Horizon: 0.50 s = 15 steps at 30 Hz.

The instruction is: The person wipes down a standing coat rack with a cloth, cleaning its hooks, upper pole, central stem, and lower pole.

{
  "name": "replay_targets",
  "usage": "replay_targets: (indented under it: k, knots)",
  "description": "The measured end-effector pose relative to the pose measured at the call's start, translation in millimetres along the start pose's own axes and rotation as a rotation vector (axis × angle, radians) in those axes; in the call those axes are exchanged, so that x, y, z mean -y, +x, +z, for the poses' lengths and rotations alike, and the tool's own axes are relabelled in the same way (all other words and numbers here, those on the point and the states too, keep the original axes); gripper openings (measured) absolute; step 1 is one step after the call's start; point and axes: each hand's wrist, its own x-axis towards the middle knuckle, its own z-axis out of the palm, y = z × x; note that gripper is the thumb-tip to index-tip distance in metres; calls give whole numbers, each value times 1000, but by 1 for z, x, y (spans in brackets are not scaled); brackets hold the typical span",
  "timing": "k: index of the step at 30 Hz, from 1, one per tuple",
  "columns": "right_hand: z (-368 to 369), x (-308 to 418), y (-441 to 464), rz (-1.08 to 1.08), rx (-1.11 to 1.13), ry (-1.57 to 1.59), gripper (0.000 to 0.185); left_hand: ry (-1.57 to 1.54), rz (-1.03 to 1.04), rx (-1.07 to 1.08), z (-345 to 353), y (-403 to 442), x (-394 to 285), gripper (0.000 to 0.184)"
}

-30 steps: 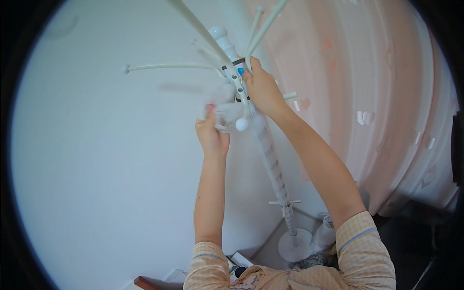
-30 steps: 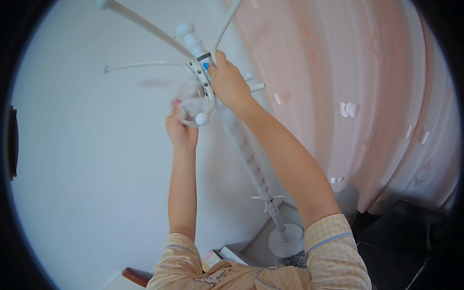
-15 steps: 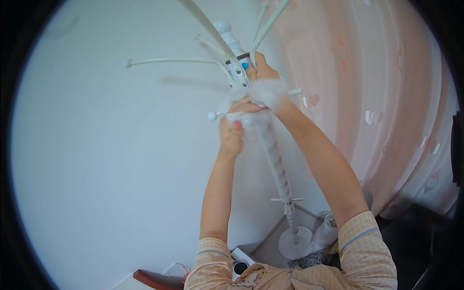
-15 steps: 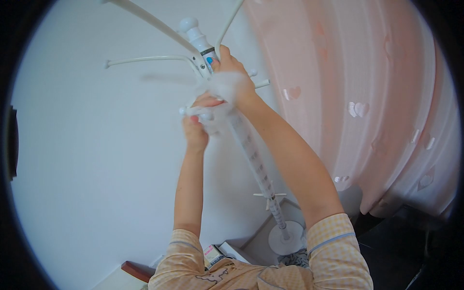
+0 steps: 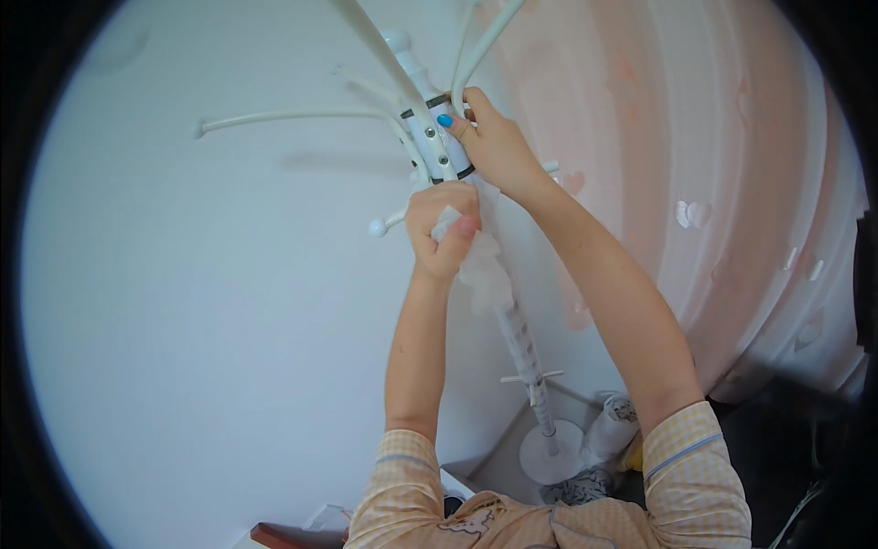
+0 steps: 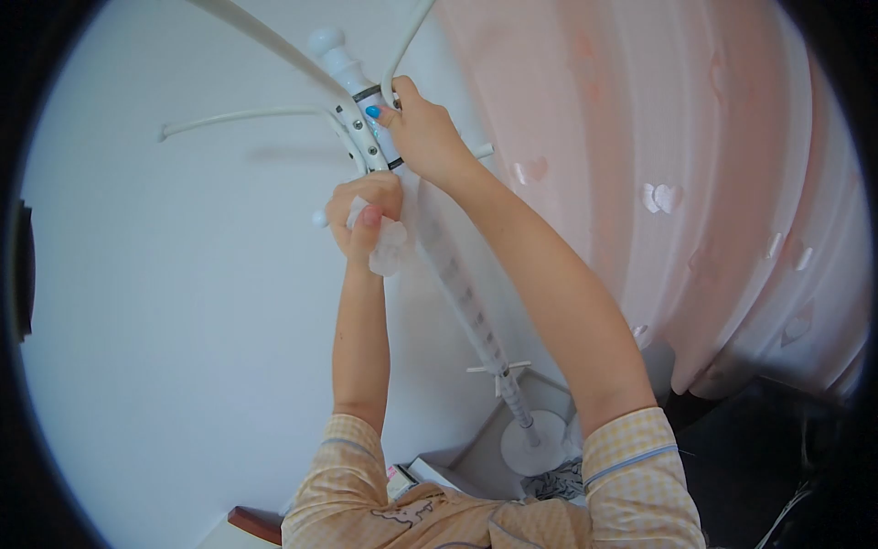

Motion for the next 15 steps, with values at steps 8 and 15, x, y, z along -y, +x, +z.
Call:
replay_targets:
  k: [8, 15]
  knots:
    - [2, 2, -2, 59, 29, 88, 29, 597, 347, -341, 30, -4, -4, 14]
    - [-1, 9, -3, 66, 3, 50, 28, 577, 239, -347, 35, -8, -12, 24]
